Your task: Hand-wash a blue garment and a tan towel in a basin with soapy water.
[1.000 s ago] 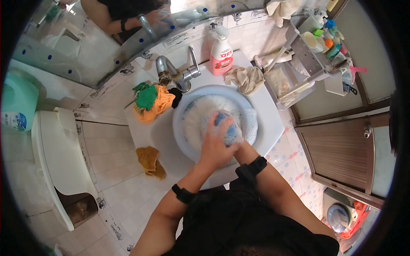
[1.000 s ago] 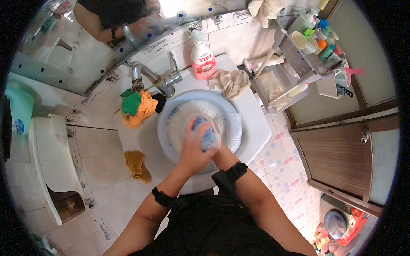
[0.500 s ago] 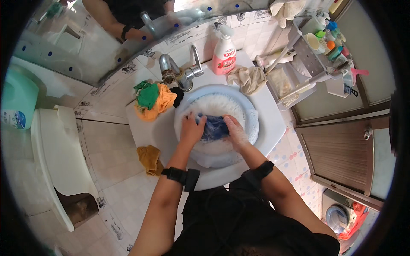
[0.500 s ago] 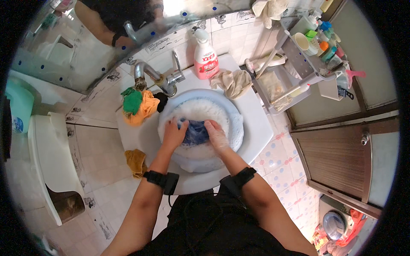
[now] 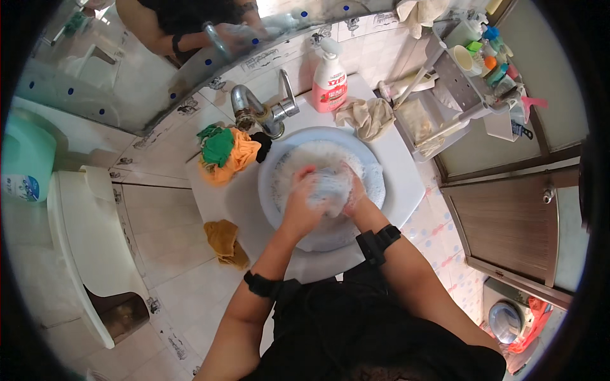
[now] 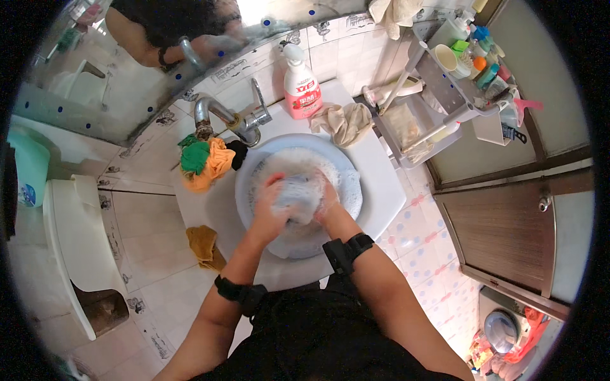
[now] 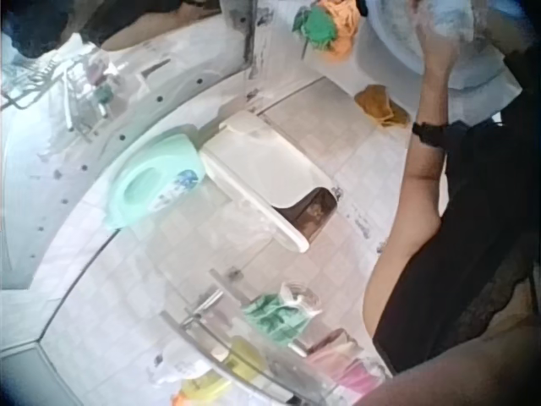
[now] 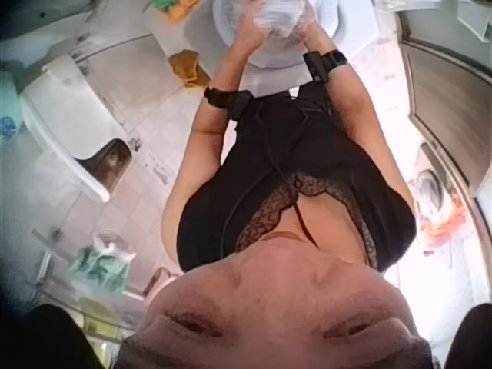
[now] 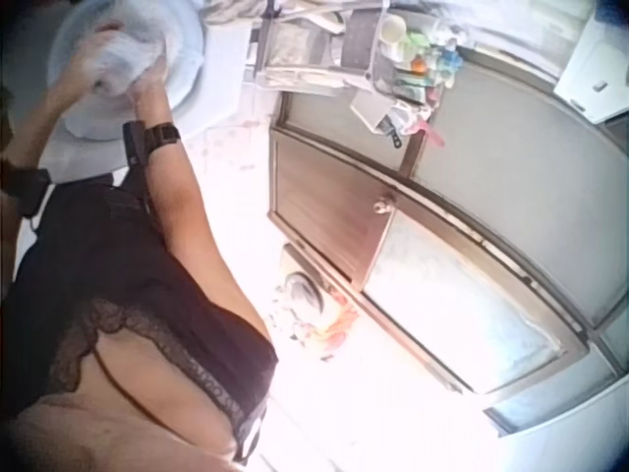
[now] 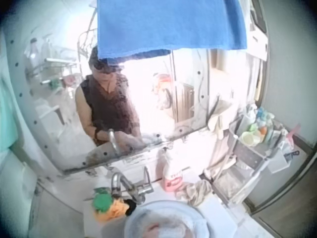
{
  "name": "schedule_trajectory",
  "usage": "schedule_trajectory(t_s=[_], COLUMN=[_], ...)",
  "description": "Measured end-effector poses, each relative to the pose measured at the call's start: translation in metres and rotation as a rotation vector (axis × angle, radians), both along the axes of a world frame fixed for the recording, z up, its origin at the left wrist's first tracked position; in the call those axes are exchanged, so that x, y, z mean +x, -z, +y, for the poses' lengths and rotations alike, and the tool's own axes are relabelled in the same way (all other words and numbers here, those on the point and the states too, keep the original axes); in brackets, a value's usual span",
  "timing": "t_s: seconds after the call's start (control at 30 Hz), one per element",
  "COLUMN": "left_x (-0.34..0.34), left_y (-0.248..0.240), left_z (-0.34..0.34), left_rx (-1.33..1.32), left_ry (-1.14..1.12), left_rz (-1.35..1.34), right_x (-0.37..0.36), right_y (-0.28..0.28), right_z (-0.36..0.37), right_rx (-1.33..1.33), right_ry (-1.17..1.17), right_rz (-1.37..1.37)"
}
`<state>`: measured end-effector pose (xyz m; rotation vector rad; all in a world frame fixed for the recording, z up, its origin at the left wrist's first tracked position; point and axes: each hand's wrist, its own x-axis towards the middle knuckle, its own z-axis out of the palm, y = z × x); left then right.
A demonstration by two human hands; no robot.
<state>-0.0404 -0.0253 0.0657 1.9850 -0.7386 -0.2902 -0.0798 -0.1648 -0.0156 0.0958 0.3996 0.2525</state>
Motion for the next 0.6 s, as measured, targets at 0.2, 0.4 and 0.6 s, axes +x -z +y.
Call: schedule_trajectory(t_s=[0.2, 0.4, 0.6], left_x=[-0.01, 0.009, -0.039], left_y=[0.016, -0.012, -0.04], left_z=[0.049, 0.053, 0.007], left_rx=[-0.541, -0.276, 0.164], left_ry=[-0.212, -0.036, -0.121], left_rz=[0.355, -0.209, -0.285], right_x=[0.015, 0.006, 0.009], right_y=[0.015, -0.054, -0.03], right_z=[0.028, 0.042, 0.044], right_rx=[-0.389, -0.239, 0.051], right_ry=[-0.117, 0.041, -0.001], right_rz=[0.181, 0.147, -0.188])
